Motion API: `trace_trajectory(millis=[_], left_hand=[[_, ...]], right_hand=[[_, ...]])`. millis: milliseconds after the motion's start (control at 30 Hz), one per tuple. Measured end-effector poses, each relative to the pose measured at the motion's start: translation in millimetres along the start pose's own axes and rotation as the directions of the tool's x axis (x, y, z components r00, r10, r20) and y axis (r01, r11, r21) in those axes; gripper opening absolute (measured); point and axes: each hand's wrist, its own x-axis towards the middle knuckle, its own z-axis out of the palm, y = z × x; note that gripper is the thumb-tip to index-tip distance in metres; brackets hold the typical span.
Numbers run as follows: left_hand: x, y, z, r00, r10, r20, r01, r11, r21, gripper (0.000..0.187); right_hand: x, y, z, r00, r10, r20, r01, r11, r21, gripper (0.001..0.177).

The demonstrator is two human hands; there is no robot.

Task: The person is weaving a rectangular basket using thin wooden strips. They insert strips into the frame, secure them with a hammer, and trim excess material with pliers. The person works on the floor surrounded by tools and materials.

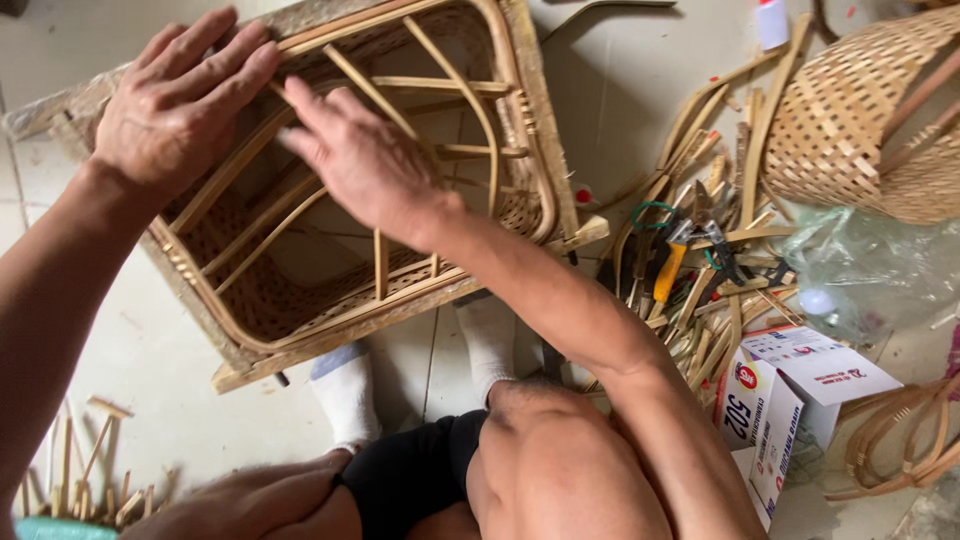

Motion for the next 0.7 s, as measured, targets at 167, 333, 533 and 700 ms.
trace_trajectory(millis=[167, 333, 533, 700], left_hand=[[-42.0, 50.1, -10.0, 0.978, -0.203, -0.053, 0.195, 0.974, -0.118, 0.040], [-139.8, 174.9, -24.2, 0.943, -0.260, 0.206, 0.306, 0.923, -0.234, 0.075], [-164.7, 208.4, -3.4, 0.937, -0.308, 0.165, 0.333, 0.930, -0.156, 0.067], [-154.3, 212.1, -7.4, 0.941, -0.319, 0.112, 0.329, 0.941, -0.084, 0.065]], right_hand=[[-41.8, 86.2, -138.1, 0.962, 0.061, -0.267, -0.024, 0.990, 0.140, 0.022], [-124.3, 267.4, -277.8, 0.702, 0.597, -0.388, -0.651, 0.759, -0.012, 0.035], [-152.5, 374.3, -230.7, 0.406, 0.859, -0.312, -0.914, 0.377, -0.152, 0.040], [-132.1, 394.4, -217.4, 0.498, 0.804, -0.325, -0.831, 0.549, 0.087, 0.017]])
